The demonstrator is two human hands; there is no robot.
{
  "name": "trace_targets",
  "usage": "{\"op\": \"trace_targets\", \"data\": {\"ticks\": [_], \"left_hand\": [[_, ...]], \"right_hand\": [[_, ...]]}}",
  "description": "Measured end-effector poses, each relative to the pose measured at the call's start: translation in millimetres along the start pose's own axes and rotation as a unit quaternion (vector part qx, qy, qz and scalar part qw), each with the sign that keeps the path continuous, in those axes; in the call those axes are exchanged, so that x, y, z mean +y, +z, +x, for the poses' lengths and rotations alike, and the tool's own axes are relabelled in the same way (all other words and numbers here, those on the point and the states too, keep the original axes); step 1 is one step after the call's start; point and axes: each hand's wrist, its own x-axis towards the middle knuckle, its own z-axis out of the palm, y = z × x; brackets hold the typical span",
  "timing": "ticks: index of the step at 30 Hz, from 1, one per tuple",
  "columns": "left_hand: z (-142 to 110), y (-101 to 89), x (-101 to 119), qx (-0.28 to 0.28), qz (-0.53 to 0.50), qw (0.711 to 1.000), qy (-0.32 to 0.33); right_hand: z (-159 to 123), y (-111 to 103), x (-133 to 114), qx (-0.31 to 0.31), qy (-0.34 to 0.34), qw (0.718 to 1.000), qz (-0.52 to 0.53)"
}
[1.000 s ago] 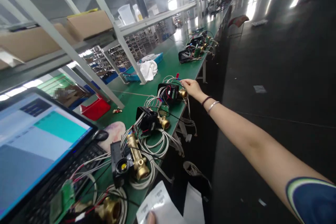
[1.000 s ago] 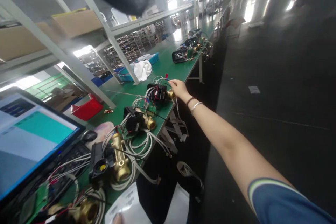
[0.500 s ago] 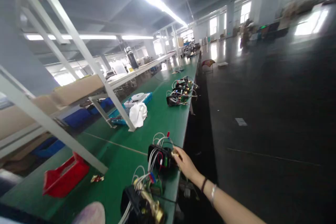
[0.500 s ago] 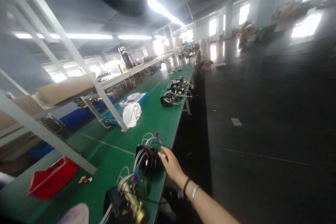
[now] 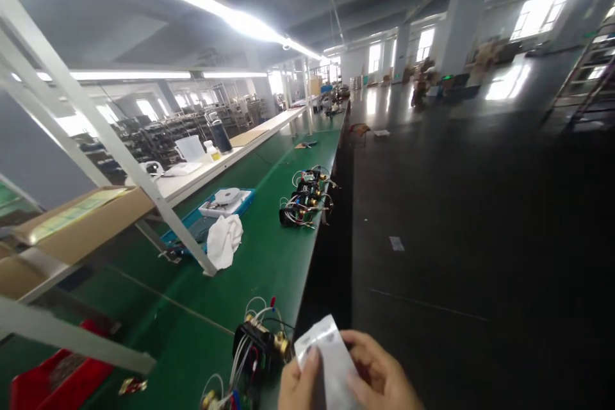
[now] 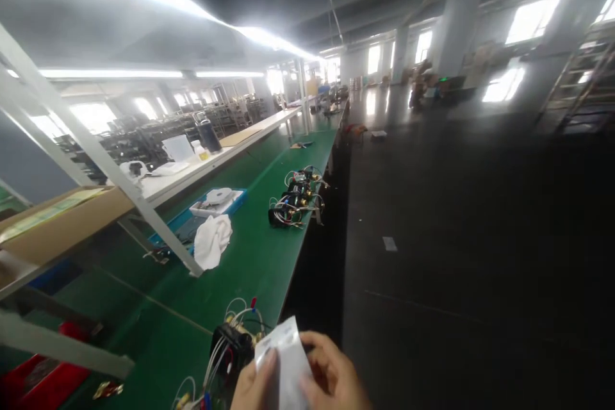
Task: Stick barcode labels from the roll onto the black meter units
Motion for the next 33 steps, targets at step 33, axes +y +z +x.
{"op": "trace_targets", "data": {"ticks": [33], "left_hand": [[313,133.9,118,0.061,-0.088,0.993,0.048]], "right_hand": [[399,-109,-86,-0.121,-0.041,0.980,-0.153]]}}
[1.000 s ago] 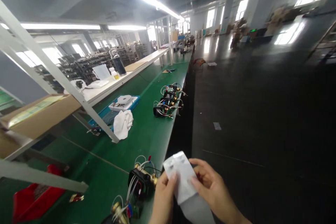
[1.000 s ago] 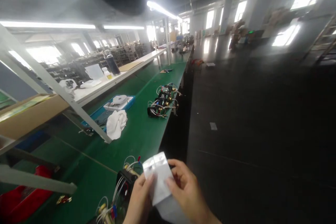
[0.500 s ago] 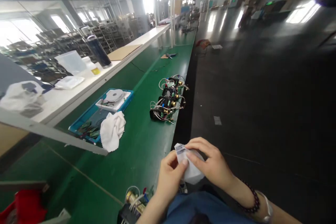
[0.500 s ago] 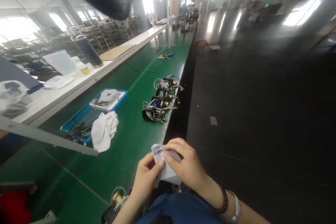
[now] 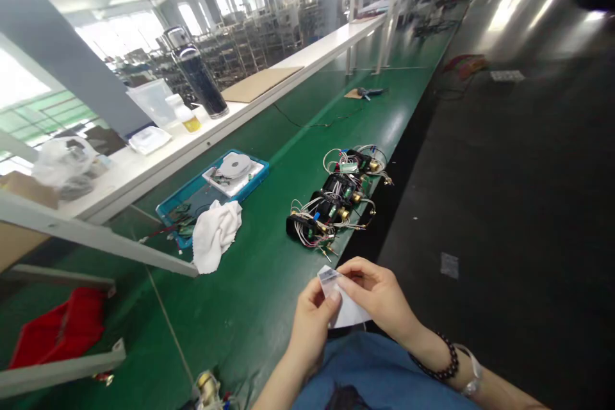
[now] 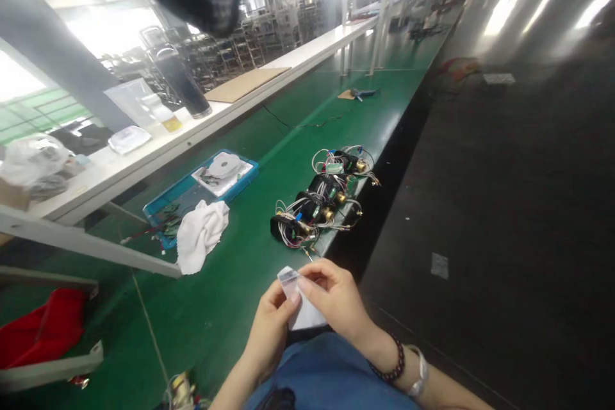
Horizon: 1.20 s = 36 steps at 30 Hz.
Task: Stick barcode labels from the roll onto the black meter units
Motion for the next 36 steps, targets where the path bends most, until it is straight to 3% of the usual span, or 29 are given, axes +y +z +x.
{"op": "trace_targets", "data": {"ticks": [6,10,14,17,19,22,26,32,36], "left_hand": [[39,46.1,-12,0.094,-0.051,0.994,0.008],[54,58.9,-33,0.190,-0.033,0.981,0.003],[57,40.4,-54,0.337,0.059,0.940,0.009],[51,9.2,-60,0.452,0.187,0.872,0.009],[48,-11.5,-59,0.489,0.282,0.825,0.004],[51,-32.6,-58,0.495,0.410,0.766,-0.012],[72,-40.7,-62,0.470,0.536,0.701,-0.031],[123,-43.2,-81,0.387,0.642,0.661,0.009],[131,-54.4,-91,0.355,0.662,0.658,0.050]], "right_hand": [[48,-44,21,-0.055,-0.105,0.990,-0.071],[69,-61,43,-0.142,-0.142,0.974,-0.107],[99,-67,81,-0.167,-0.114,0.966,-0.160],[129,-55,114,-0.178,-0.089,0.958,-0.208],[148,-35,130,-0.223,-0.089,0.942,-0.234],[167,3,143,-0.301,-0.100,0.908,-0.275],[182,37,147,-0.330,-0.078,0.873,-0.351],[201,38,140,-0.358,-0.029,0.842,-0.402],[213,31,123,-0.360,0.036,0.840,-0.404]]}}
